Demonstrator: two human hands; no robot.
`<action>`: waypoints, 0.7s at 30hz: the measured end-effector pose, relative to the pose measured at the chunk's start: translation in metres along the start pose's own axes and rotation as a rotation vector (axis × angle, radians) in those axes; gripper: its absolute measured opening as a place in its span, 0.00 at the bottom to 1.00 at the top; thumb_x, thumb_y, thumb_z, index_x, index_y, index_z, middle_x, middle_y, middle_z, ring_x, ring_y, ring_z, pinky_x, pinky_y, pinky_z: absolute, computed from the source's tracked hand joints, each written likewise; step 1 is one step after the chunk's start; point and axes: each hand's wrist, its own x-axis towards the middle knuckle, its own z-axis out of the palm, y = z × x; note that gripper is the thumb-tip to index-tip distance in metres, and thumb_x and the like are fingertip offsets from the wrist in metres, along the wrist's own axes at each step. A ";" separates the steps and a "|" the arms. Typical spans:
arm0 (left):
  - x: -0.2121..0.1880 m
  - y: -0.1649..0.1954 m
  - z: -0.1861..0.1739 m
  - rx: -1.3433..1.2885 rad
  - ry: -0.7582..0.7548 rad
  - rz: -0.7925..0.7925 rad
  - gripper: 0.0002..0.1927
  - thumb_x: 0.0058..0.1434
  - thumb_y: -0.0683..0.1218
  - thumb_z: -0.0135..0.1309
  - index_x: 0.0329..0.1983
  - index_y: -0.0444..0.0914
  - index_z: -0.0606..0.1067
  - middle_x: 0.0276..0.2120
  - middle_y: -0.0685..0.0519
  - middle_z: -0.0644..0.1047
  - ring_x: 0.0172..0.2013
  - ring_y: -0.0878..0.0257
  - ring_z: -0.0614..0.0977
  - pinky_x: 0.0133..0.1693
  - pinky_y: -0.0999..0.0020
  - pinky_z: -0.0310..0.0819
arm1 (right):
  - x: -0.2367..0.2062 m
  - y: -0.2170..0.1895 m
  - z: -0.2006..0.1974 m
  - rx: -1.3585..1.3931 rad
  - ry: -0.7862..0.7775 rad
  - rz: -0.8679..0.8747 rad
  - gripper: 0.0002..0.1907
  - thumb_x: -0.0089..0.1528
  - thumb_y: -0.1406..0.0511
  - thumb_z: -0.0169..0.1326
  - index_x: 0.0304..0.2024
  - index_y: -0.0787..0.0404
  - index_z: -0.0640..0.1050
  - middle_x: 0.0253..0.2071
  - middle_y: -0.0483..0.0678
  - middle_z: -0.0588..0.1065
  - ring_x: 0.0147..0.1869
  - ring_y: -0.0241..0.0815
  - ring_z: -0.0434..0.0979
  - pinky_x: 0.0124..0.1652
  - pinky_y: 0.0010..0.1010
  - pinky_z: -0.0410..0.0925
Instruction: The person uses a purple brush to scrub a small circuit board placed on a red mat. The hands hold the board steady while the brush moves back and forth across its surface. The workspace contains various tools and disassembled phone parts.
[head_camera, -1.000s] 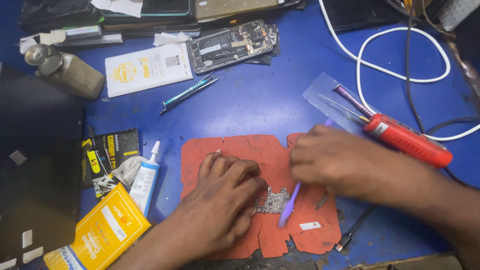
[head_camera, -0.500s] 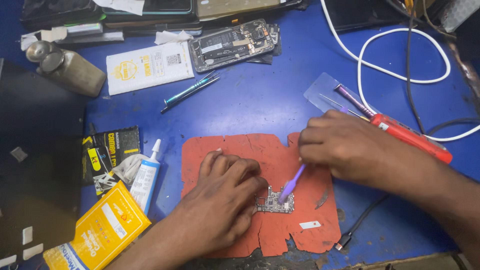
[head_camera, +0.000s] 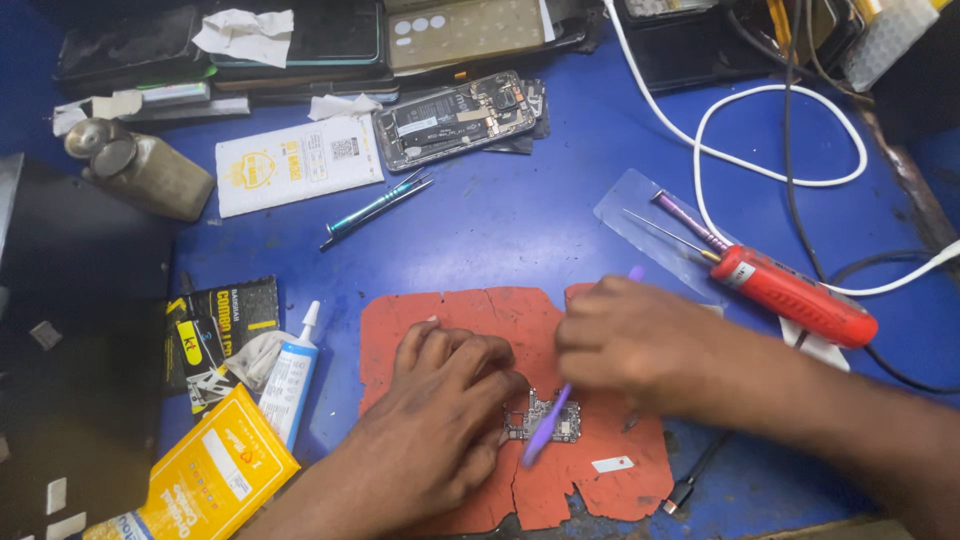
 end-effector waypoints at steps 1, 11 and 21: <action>0.000 0.000 0.000 0.011 0.016 0.018 0.19 0.52 0.43 0.58 0.48 0.39 0.75 0.50 0.48 0.70 0.54 0.47 0.70 0.62 0.43 0.54 | 0.001 0.000 0.000 -0.033 0.031 0.045 0.09 0.48 0.67 0.58 0.30 0.55 0.74 0.38 0.44 0.72 0.46 0.47 0.72 0.42 0.40 0.63; 0.000 0.000 -0.001 0.011 0.022 0.019 0.18 0.53 0.43 0.58 0.48 0.39 0.75 0.50 0.47 0.70 0.55 0.47 0.70 0.62 0.42 0.53 | 0.006 -0.003 -0.003 -0.068 0.044 0.046 0.07 0.50 0.67 0.55 0.31 0.57 0.76 0.37 0.46 0.74 0.43 0.48 0.74 0.40 0.40 0.63; -0.003 -0.004 0.004 0.024 0.020 0.002 0.19 0.52 0.42 0.58 0.48 0.39 0.75 0.50 0.48 0.71 0.53 0.48 0.70 0.62 0.42 0.54 | 0.014 -0.003 -0.007 -0.091 0.092 0.052 0.12 0.45 0.69 0.54 0.33 0.58 0.77 0.37 0.46 0.74 0.44 0.49 0.73 0.42 0.42 0.64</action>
